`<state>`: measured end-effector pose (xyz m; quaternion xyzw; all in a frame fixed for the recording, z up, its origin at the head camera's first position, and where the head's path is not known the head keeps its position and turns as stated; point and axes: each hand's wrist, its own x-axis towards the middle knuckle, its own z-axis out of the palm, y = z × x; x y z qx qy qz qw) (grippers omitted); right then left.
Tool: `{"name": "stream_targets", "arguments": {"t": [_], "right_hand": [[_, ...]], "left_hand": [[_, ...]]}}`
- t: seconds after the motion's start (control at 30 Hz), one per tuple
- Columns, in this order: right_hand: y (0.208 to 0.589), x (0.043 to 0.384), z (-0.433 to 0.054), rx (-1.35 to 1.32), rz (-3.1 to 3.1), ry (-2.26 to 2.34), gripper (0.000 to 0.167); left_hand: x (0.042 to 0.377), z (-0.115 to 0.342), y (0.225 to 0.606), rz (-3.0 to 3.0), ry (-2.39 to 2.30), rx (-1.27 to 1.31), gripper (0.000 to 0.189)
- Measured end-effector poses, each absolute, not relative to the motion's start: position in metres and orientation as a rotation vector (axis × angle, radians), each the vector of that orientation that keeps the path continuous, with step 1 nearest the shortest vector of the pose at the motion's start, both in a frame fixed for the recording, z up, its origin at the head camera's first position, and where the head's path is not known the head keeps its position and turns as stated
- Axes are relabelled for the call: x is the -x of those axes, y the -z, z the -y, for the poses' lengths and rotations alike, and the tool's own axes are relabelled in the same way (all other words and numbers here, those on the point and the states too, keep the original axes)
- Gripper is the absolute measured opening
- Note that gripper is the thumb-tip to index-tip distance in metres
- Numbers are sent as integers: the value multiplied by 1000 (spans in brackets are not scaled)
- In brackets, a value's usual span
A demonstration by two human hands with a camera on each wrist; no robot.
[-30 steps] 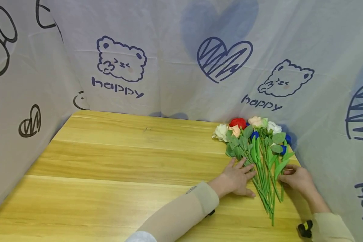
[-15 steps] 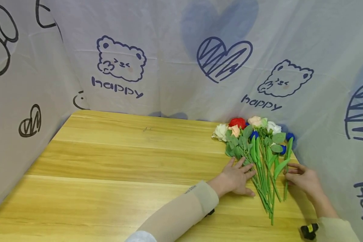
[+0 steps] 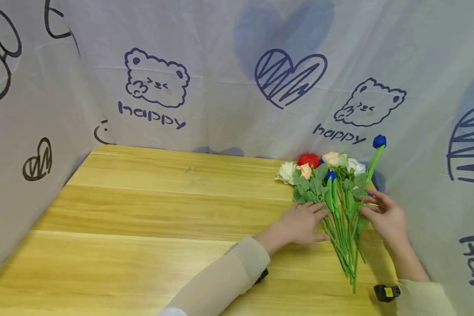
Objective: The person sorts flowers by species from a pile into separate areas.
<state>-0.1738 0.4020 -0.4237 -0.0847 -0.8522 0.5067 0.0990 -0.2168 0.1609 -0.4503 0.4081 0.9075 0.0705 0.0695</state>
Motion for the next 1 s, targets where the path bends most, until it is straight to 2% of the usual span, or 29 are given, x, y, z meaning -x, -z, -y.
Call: {"name": "stream_targets", "arguments": {"t": [0.2,0.37,0.5,0.67,1.0], "right_hand": [[419,185,-353,135,2396,-1667,60],[422,195,-310,61,2364,-1725,59],[424,203,-277,56,2327,-1775,58],[427,213,-244,56,2281,-1846,57],[440,221,-195,-2,2120,-2098,59]], "left_hand": [[221,-127,443,-2773,-806,-1138,60],[216,-97,442,-2543,-1457,-830,42],[211,-78,447,-2324,-1795,-605,31],[209,-56,453,-2251,-1891,-438,27],[214,-14,457,-2209,-1982,-375,23]]}}
